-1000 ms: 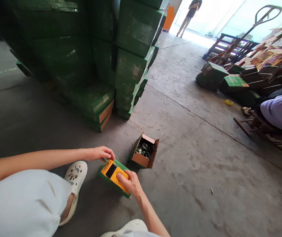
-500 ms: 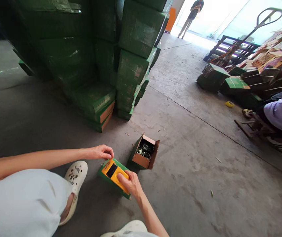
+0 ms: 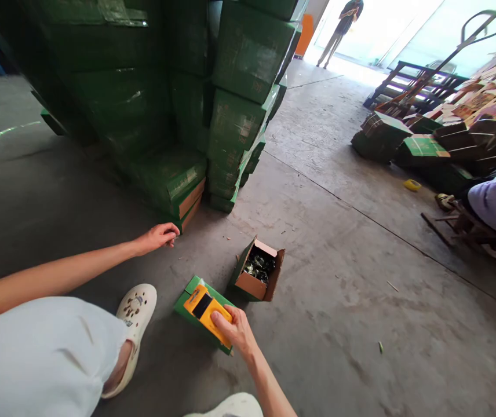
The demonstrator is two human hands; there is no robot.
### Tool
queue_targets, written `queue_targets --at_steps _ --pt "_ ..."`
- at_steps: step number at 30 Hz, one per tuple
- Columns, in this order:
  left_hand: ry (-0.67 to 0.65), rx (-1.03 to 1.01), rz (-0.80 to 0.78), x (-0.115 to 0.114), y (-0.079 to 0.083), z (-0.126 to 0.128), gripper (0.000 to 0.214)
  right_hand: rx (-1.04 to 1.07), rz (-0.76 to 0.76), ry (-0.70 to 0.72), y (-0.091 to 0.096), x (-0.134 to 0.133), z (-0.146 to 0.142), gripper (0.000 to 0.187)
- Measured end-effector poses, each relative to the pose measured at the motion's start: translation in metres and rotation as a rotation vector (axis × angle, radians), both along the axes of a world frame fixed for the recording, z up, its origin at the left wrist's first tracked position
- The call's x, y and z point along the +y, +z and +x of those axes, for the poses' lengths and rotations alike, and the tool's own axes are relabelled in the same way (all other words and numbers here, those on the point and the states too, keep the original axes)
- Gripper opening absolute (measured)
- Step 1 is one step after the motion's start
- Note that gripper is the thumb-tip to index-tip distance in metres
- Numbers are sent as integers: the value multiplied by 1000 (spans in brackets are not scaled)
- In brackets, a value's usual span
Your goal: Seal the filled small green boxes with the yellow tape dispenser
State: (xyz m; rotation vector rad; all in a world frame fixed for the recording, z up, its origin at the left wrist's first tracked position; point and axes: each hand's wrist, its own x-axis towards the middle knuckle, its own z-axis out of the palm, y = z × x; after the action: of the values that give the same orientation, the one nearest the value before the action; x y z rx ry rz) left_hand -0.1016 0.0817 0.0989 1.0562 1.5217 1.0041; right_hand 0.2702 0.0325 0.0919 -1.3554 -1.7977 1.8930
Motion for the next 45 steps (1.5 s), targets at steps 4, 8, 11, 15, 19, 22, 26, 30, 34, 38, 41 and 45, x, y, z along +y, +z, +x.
queue_targets --at_steps 4,8,11,15,19,22,26,30,34,38,41,45 --pt "-10 -25 -43 -13 -8 -12 28 11 -19 2 -2 1 1 57" --pt "11 -139 -176 -19 -16 0 31 -8 -11 12 -2 1 0 60" --pt "-62 -244 -239 -22 -20 17 34 -18 6 14 -1 2 -1 60" --pt "-202 -289 -207 -29 -24 40 47 -34 37 10 2 2 -2 57" --pt "-254 -151 -203 -31 -26 47 56 -32 41 14 2 1 -2 56" --pt "-242 -41 -251 -29 -27 43 56 -13 39 9 1 0 -1 58" --pt "-162 -90 -312 -30 -37 40 48 10 44 0 -1 -1 0 60" --pt "-175 -177 -400 -36 -52 44 43 1 68 -15 -2 -3 2 61" --pt "-267 -257 -488 -45 -63 49 48 -2 51 -7 -4 -2 4 61" --pt "-280 -211 -494 -55 -79 56 53 -11 62 -4 -7 -2 6 62" --pt "-262 -112 -474 -60 -91 63 50 -2 45 -5 -7 -2 6 60" --pt "-230 43 -453 -62 -97 72 41 8 25 -5 -7 -3 6 59"
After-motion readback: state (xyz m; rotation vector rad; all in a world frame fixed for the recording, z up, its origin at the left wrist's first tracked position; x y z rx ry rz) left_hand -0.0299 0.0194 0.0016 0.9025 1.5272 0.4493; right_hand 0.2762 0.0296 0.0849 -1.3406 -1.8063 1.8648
